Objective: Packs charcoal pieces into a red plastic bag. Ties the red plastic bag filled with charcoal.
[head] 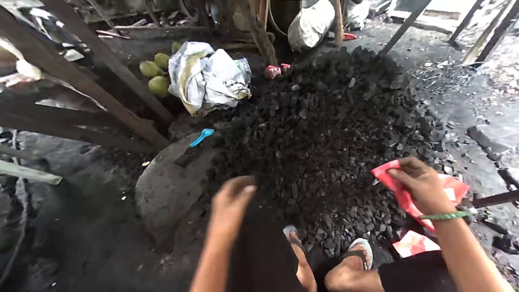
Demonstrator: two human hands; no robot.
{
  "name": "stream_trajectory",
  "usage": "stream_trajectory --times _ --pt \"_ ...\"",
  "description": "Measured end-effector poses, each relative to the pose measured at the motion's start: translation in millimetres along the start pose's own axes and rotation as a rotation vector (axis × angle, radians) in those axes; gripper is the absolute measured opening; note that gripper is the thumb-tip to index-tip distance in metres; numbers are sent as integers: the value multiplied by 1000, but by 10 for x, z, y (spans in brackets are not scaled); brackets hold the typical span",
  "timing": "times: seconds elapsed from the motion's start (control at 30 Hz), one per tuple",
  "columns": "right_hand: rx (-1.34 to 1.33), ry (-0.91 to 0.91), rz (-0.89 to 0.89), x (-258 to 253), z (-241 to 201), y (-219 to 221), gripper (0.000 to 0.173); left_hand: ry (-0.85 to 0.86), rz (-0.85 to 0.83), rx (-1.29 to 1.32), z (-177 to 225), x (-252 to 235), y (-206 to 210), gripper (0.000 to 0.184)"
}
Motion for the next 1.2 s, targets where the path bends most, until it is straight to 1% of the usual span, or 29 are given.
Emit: stream_trajectory --times 0.03,0.07,0.13,0.17,0.2,0.27,0.37,0.4,0.43,0.5,0.53,0.6,0.67,0.73,0.8,0.83,0.87,0.9,0.97,1.0,1.03,1.1,1.13,1.17,1.2 --pt "28 8 -30 20 0 135 18 -2 -148 79 158 -61 519 28" --pt "36 18 -48 42 22 252 20 -44 -318 152 256 -70 1015 25" --pt "-4 73 -80 89 120 463 30 -207 -643 287 263 33 1837 33" --pt "-22 101 -97 123 187 562 36 -302 -736 361 200 114 2113 40" --pt "-16 122 -124 168 256 663 40 -382 -757 441 104 182 2302 45" --pt "42 144 -157 257 404 854 41 -468 -697 567 -69 254 2485 48" --pt "135 186 -177 377 600 1076 38 -469 -602 595 -177 287 2478 43" --pt "152 190 -173 403 637 1129 37 -432 -594 568 -194 285 2447 43" --pt "146 213 -165 411 669 1164 38 -386 -591 537 -200 279 2420 46" --pt "41 286 -129 410 724 1191 39 -335 -580 506 -219 280 2394 61" --pt "-41 308 -111 408 745 1193 38 -330 -545 511 -236 278 2380 63" --pt "-207 332 -101 393 761 1191 36 -342 -446 508 -303 248 2342 59" --pt "-296 331 -117 374 768 1166 34 -358 -362 492 -361 207 2285 49" --pt "-341 319 -85 350 759 1056 32 -353 -350 457 -337 130 2192 46" --pt "-358 308 19 324 761 814 28 -330 -354 438 -293 35 2037 47" --pt "-319 288 98 306 783 632 25 -316 -356 445 -275 -24 1927 49" --pt "-218 261 190 287 810 414 24 -303 -359 461 -240 -81 1804 50" --pt "-31 240 267 279 821 186 25 -283 -363 478 -191 -130 1683 51" --pt "363 190 344 282 792 -148 36 -235 -377 500 -57 -195 1514 50" --pt "465 141 320 270 766 -183 48 -210 -398 495 24 -212 1497 49" --pt "514 108 238 249 707 -110 63 -189 -433 481 111 -211 1535 49" --pt "562 110 -76 242 637 320 92 -148 -542 471 296 -134 1736 51" --pt "597 106 -245 272 641 614 98 -122 -607 503 408 -76 1857 50" --pt "630 109 -384 320 698 884 92 -88 -665 576 534 -16 1945 48" --pt "667 168 -495 359 843 1093 79 -37 -697 680 684 27 1960 46"
Point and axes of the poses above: each hand's wrist, its own x-axis away from the middle knuckle, its own y-axis out of the palm, z = x × y, the point moved 8 cm from there along -x, towards the middle knuckle, and after that the axes turned 5 degrees about -z, right-handed, at the moved point
